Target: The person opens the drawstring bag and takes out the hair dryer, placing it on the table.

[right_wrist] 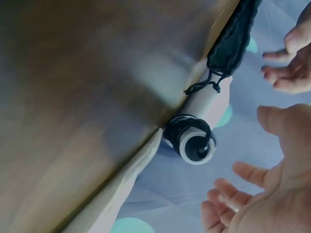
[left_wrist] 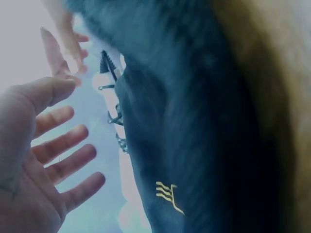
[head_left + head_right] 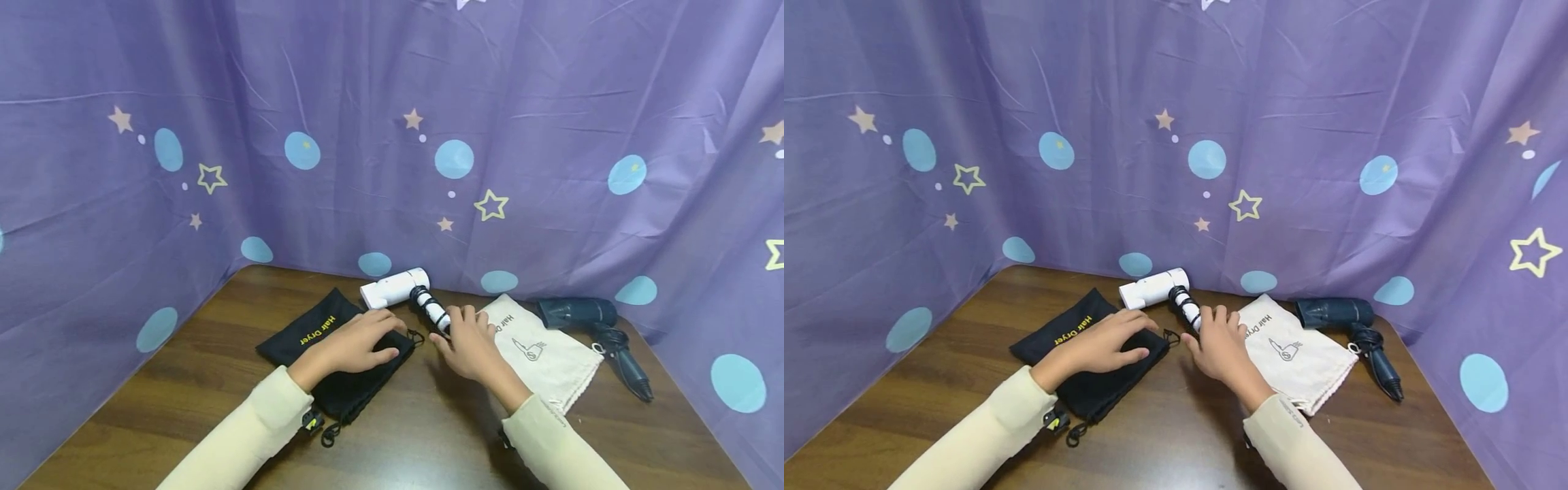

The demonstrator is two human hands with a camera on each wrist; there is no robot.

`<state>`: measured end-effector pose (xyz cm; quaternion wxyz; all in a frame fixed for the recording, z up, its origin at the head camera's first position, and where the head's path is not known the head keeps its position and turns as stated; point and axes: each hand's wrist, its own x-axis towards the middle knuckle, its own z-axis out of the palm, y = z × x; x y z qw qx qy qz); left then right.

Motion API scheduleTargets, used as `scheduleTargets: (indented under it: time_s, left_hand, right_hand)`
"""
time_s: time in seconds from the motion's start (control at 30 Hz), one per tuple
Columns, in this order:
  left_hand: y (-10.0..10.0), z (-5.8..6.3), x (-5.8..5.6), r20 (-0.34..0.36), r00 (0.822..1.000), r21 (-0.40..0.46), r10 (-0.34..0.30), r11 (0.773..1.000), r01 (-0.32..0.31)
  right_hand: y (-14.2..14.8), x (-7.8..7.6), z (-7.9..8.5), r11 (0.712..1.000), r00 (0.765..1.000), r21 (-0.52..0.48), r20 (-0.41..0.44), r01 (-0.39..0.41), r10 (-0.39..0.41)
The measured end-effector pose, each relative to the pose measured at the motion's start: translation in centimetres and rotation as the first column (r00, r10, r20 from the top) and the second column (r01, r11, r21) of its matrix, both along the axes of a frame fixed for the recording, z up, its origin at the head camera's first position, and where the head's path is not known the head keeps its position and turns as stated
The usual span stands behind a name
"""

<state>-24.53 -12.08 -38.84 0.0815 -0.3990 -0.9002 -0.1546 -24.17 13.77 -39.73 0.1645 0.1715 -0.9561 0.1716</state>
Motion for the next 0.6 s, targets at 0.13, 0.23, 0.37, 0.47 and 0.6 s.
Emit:
scheduleTargets:
  time_s: [0.13, 0.23, 0.37, 0.47, 0.6]
  left_hand:
    - [0.7, -0.1, 0.2, -0.061, 0.998, -0.005, -0.026, 1.000, 0.025]
    - [1.0, -0.1, 0.6, -0.091, 0.995, -0.026, -0.035, 0.999, 0.032]
    - [1.2, -0.1, 1.3, -0.121, 0.992, -0.074, -0.041, 0.997, 0.032]
    - [1.1, -0.2, 2.0, -0.109, 0.992, -0.117, -0.057, 0.992, 0.044]
    - [0.9, -0.3, 3.0, -0.051, 0.996, -0.175, -0.069, 0.983, 0.059]
  right_hand:
    - [0.7, 1.6, 0.0, 0.992, 0.992, 0.083, -0.082, -0.091, 0.097]
    - [1.1, 2.8, -0.1, 0.977, 0.978, 0.147, -0.122, -0.153, 0.172]
    - [1.7, 4.2, -0.2, 0.955, 0.959, 0.200, -0.136, -0.220, 0.249]
    - [2.1, 5.3, -0.4, 0.939, 0.949, 0.213, -0.109, -0.269, 0.297]
    - [2.7, 6.2, -0.7, 0.918, 0.938, 0.221, -0.039, -0.328, 0.345]
